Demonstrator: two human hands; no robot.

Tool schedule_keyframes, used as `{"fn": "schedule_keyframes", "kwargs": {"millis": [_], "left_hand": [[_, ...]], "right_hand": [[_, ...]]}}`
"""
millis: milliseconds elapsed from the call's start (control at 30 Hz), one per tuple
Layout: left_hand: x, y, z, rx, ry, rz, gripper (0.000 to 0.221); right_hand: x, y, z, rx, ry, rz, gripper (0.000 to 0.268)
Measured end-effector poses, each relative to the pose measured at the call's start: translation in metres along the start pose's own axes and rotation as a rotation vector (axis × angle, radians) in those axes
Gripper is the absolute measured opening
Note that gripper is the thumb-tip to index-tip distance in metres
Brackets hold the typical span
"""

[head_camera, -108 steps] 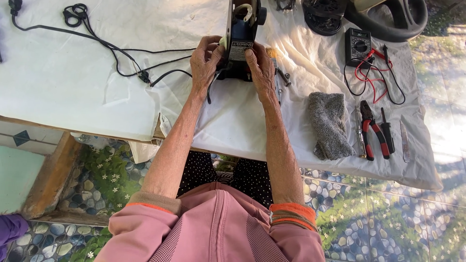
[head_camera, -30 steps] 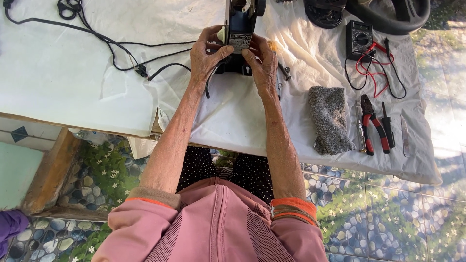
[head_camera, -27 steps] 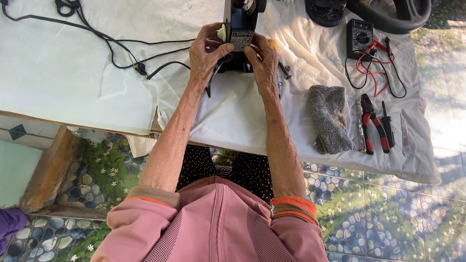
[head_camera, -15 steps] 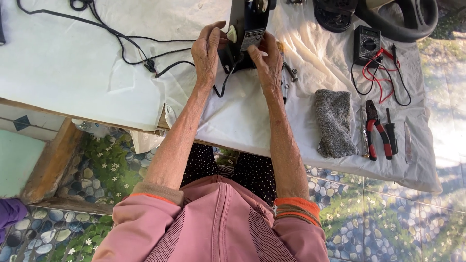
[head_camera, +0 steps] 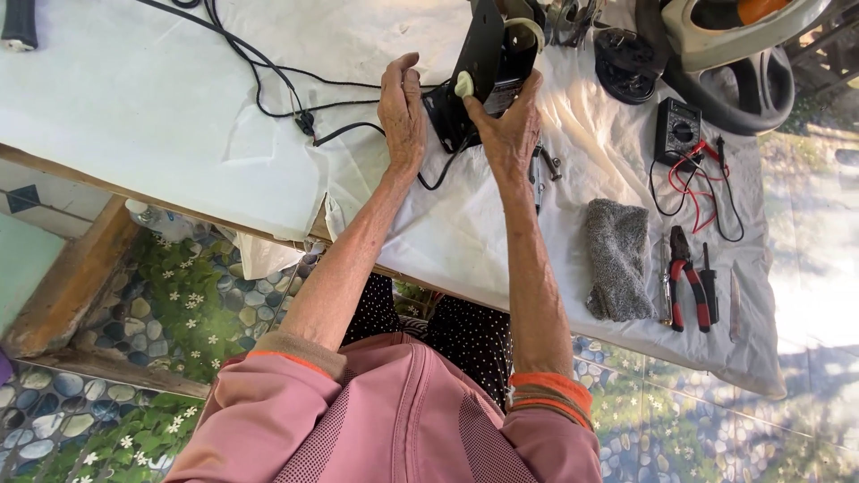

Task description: The person uses a brush to clean a black electrical component on a table, then rotates it to clean different sides. The person also handles a metal lever and a white plastic part, brushing them as well. Tools and a multimeter are visible on the table.

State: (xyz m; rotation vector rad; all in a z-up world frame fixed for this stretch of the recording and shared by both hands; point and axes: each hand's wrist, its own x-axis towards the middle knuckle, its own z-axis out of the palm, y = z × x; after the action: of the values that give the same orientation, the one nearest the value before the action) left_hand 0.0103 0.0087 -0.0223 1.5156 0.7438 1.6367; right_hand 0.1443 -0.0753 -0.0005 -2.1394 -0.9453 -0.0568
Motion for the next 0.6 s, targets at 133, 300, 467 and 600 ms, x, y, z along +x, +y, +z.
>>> {"fn": "schedule_keyframes", "kwargs": {"millis": [133,300,467,600], "left_hand": [[0.001,0.007,-0.003,-0.006,0.005,-0.042,0.035],[0.001,0.002,-0.001,0.038,-0.020,-0.061,0.034],[-0.001,0.028,-0.007,-0.132,-0.192,-0.140,0.054],[0.001,0.031,-0.008,-0.090,-0.236,-0.164,0.056]], "right_hand": [[0.008,0.000,-0.026,0.276,-0.062,-0.301,0.085],[0.013,-0.033,-0.074,0.649,-0.500,-0.375,0.063],[0.030,-0.035,-0.085,0.584,-0.635,-0.313,0.070],[0.021,-0.049,-0.091,0.509,-0.490,-0.340,0.057]]}}
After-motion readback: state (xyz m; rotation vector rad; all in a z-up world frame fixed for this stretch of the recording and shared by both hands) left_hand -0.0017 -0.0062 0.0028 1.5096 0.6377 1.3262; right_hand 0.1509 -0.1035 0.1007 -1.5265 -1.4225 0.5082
